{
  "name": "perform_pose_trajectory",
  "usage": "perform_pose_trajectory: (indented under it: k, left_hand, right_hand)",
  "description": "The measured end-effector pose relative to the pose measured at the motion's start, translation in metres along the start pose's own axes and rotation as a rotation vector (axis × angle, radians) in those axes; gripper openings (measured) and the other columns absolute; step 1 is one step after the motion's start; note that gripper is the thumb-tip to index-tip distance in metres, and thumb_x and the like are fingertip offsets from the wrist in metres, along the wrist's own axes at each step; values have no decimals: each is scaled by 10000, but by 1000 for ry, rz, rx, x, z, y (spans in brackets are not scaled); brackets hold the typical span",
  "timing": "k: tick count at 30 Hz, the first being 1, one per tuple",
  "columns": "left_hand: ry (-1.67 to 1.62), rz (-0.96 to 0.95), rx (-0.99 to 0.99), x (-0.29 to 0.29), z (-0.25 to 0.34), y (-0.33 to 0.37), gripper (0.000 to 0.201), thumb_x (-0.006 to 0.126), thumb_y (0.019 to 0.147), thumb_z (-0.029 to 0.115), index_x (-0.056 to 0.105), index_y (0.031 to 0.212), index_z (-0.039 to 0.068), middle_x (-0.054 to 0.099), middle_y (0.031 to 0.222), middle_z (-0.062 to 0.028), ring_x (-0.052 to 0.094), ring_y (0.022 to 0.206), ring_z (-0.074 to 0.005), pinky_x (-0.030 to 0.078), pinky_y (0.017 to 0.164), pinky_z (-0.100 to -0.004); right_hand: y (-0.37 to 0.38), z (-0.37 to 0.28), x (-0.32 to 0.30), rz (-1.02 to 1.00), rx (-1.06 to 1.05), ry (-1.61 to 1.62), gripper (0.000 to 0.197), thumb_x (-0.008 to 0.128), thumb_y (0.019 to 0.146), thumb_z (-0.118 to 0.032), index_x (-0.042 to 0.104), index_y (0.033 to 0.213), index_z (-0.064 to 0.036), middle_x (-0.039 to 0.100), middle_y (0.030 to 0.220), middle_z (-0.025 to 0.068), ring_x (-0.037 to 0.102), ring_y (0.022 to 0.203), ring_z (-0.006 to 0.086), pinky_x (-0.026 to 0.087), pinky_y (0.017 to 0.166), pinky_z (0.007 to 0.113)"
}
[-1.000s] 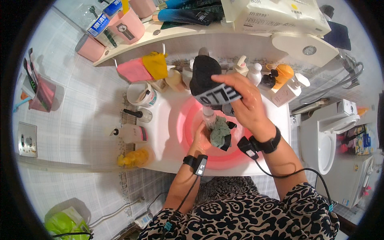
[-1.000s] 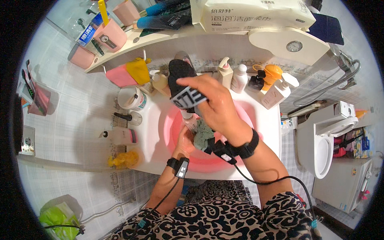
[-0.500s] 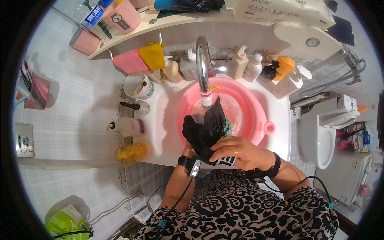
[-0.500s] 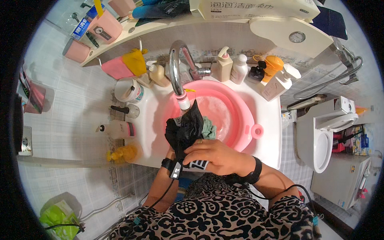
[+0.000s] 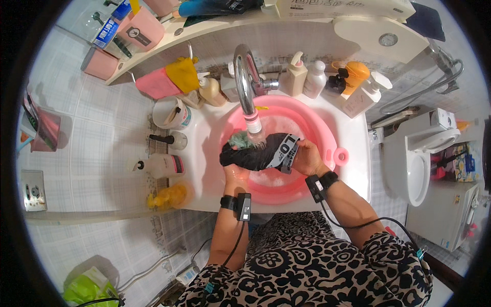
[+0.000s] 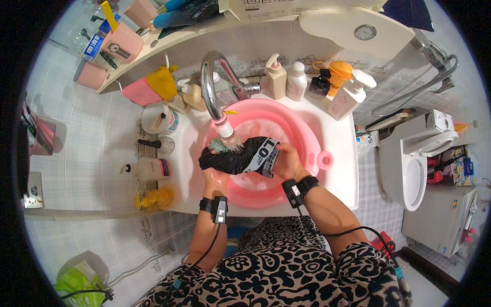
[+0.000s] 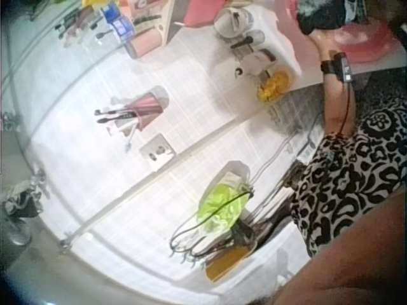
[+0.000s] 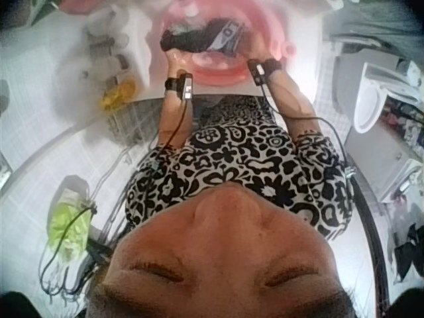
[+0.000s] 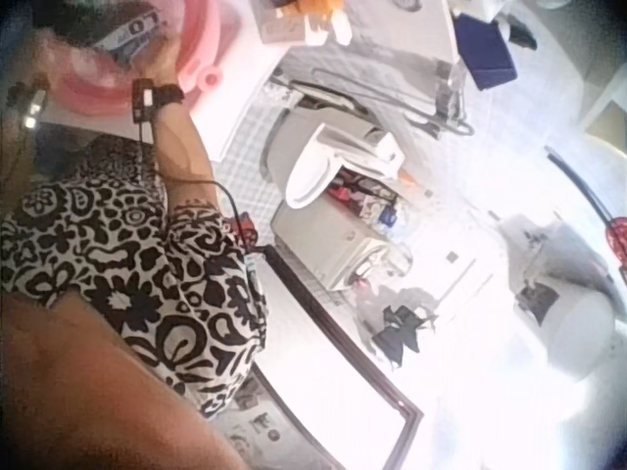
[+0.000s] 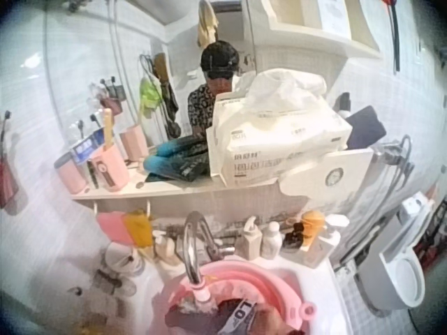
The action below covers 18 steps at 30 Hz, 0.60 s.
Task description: The person washes a black garment and a green cloth by hand in a pink basin filled with soapy water. They then pour the water into a toilet and rinse the basin under a faucet.
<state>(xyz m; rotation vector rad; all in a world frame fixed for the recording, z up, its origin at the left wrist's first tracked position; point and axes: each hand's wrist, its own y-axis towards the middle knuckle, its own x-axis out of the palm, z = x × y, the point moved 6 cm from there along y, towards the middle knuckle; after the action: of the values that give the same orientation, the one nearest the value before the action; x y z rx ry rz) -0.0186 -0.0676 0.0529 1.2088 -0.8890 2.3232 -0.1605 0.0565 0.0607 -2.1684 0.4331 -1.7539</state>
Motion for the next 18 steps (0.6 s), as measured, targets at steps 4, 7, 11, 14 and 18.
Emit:
perform_pose_trajectory:
  k: [4, 7, 11, 14, 18]
  left_hand:
    - [-123, 22, 59, 10, 13, 5, 336, 493, 818, 243, 562, 1081, 46, 581, 1098, -113, 545, 1049, -290, 414, 945, -446]
    - [-216, -41, 34, 18, 15, 5, 411, 471, 819, 282, 537, 1141, 36, 547, 1181, -136, 513, 1103, -325, 381, 970, -486]
    - [-263, -177, -67, 36, 2, 1, 438, 440, 837, 296, 505, 1179, 31, 529, 1203, -142, 496, 1121, -335, 364, 985, -495]
    - [-244, -97, -186, 26, -10, 3, 457, 437, 846, 300, 476, 1209, 25, 509, 1223, -160, 478, 1139, -337, 352, 1000, -493]
    - [-170, 67, -273, -12, -18, 13, 491, 466, 847, 316, 453, 1235, 15, 477, 1252, -201, 454, 1164, -361, 336, 1014, -504]
  right_hand:
    - [12, 14, -17, 84, -25, -127, 635, 447, 837, -606, 539, 1160, -67, 592, 1133, 89, 543, 1064, 263, 379, 955, 442]
    - [20, 32, -13, 7, 88, -8, 604, 472, 847, -564, 526, 1196, -74, 578, 1173, 91, 532, 1091, 260, 379, 955, 454]
    - [45, 29, 2, -66, 5, 68, 557, 468, 877, -499, 521, 1198, -46, 597, 1138, 112, 569, 1036, 253, 404, 950, 436]
    - [58, 13, -5, -36, -13, 25, 379, 538, 864, -316, 554, 1117, -35, 630, 1037, 110, 602, 959, 238, 447, 904, 391]
    - [59, 7, -5, 20, -4, -87, 262, 571, 800, -135, 569, 1042, -34, 640, 961, 93, 623, 882, 223, 479, 863, 359]
